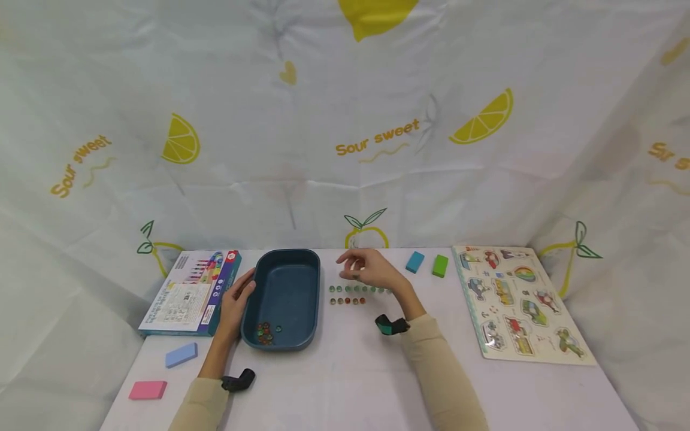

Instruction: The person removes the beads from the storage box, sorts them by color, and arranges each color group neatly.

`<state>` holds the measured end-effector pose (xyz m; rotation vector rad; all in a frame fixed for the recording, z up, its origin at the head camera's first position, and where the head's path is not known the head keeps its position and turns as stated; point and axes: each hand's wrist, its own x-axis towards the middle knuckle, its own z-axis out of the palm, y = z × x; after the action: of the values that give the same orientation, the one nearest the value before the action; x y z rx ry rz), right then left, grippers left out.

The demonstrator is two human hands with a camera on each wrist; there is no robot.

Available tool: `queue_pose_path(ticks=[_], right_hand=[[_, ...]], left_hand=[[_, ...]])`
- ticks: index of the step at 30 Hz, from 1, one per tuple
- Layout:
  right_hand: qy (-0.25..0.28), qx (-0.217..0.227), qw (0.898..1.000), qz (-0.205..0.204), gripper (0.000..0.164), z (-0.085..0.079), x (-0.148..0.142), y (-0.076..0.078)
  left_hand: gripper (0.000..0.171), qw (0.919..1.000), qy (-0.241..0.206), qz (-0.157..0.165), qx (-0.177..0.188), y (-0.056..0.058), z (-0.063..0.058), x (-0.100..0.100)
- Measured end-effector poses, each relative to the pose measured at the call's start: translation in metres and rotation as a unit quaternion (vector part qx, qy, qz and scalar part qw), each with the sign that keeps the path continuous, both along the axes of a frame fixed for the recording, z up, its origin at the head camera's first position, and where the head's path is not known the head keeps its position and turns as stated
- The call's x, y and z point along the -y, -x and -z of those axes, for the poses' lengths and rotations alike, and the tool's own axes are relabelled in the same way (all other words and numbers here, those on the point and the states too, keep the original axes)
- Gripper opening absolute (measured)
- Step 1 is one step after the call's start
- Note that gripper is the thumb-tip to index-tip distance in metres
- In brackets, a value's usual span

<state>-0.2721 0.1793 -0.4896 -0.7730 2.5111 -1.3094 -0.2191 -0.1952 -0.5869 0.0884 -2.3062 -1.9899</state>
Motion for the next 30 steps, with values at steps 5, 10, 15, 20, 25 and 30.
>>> queue_pose_path(ticks=[5, 10, 15, 20, 25, 30], right_hand=[[0.015, 0.034, 0.991, -0.125, 0.034, -0.002, 0.074, 0.011], [-0.024, 0.075, 0.974, -0.211, 0.031, 0.009, 0.14, 0.015], [-0.084, 0.121, 0.953, -0.263, 0.02, 0.019, 0.179, 0.013], [-0.13, 0.15, 0.939, -0.282, 0.018, 0.031, 0.191, 0.009], [-0.149, 0.131, 0.94, -0.279, 0.017, 0.038, 0.194, 0.009], [-0.159, 0.106, 0.941, -0.28, 0.013, 0.041, 0.196, 0.009]], left_hand=[[0.048, 1.0, -0.001, 0.004, 0.007, 0.0, 0.0, -0.002], [0.048, 1.0, 0.003, 0.006, 0.003, 0.0, -0.001, -0.002], [0.047, 0.9999, 0.006, 0.0, -0.01, 0.001, 0.001, -0.001], [0.047, 0.9999, 0.005, -0.002, -0.01, 0.001, 0.002, -0.001], [0.048, 0.9999, 0.008, -0.004, -0.007, 0.002, 0.001, 0.0], [0.047, 1.0, 0.005, -0.004, -0.005, 0.002, 0.002, 0.0]])
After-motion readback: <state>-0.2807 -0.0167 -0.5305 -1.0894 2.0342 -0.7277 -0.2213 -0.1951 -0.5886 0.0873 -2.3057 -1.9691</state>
